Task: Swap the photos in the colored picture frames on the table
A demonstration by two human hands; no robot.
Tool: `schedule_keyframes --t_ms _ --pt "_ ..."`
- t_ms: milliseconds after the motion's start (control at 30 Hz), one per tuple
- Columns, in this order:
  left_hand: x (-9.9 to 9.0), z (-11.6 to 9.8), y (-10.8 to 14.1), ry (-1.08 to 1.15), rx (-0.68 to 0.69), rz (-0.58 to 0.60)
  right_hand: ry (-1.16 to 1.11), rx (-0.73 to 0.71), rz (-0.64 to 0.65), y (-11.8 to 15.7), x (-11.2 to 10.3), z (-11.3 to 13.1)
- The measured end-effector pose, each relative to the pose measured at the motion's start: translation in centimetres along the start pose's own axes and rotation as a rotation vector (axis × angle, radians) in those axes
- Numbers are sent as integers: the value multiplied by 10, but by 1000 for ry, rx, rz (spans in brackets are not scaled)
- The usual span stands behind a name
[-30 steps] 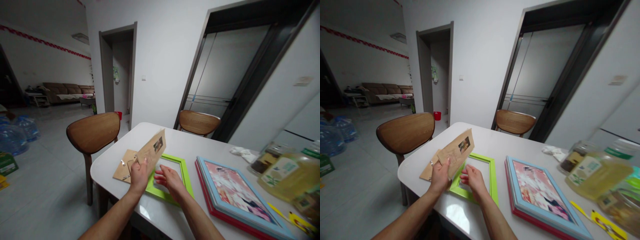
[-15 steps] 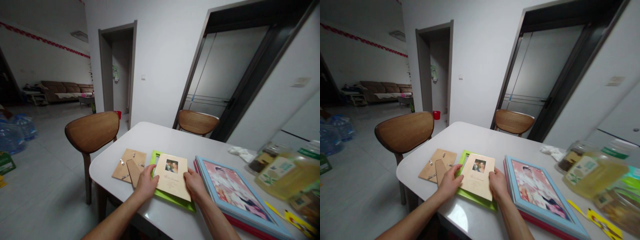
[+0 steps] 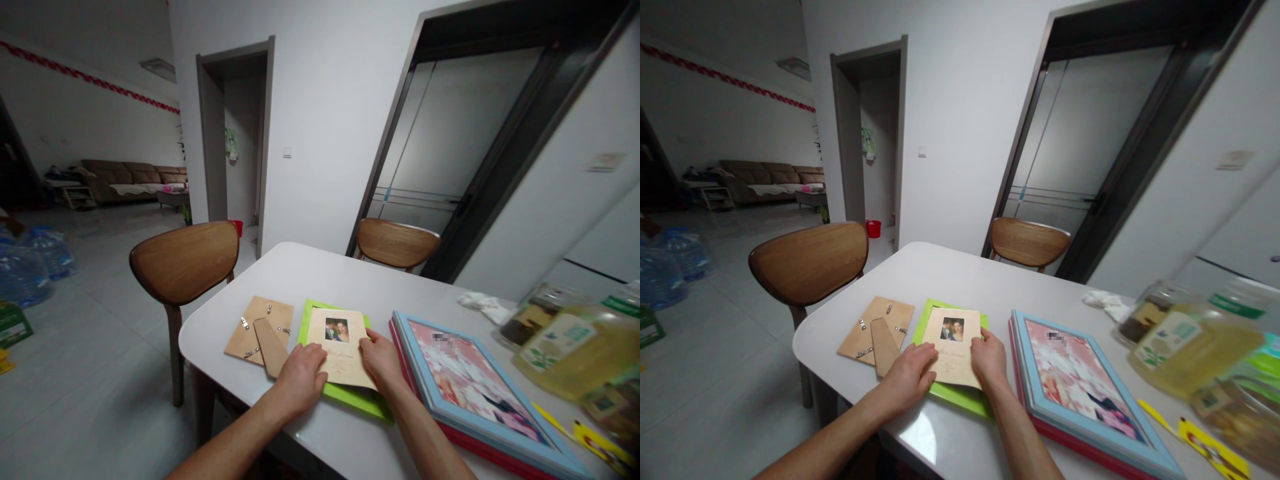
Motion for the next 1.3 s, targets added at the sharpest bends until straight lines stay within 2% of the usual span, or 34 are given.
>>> schedule_keyframes --t_ms 200,367,433,500,600,733,800,867,1000,1133,1300 --pt "3 -1 -1 -42 4 35 333 -80 14 3 -7 4" --pt "9 1 -1 -34 -1 33 508 -132 -6 15 -7 4" --pt "3 5 1 -1 -14 4 542 -145 -15 18 -7 4" --pt "-11 17 6 -2 -48 -45 556 -172 -26 20 -7 6" --pt "-41 47 20 -106 -159 -102 491 -284 -20 29 -2 19" --pt "-72 85 47 -235 -310 -28 348 -513 133 58 23 58" --pt "-78 94 57 -255 -339 2 342 -613 220 75 40 80" --pt "-78 97 63 -256 -349 10 380 -663 246 87 56 96" --pt "-73 97 65 -232 -332 -9 367 -633 239 92 76 110" --pt "-75 98 63 -202 -227 -119 125 -598 244 88 69 116" --pt "-89 79 52 -215 -38 -344 -78 -692 126 84 29 129"
Point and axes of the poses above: each hand's wrist, its own y-axis away from the middle knuckle, its own x-axis out of the palm, z = x × y, the point moved 1 cm from there along -y, towards the middle knuckle, and after that the axes turned 1 degree about -z, right-handed, at the moved point
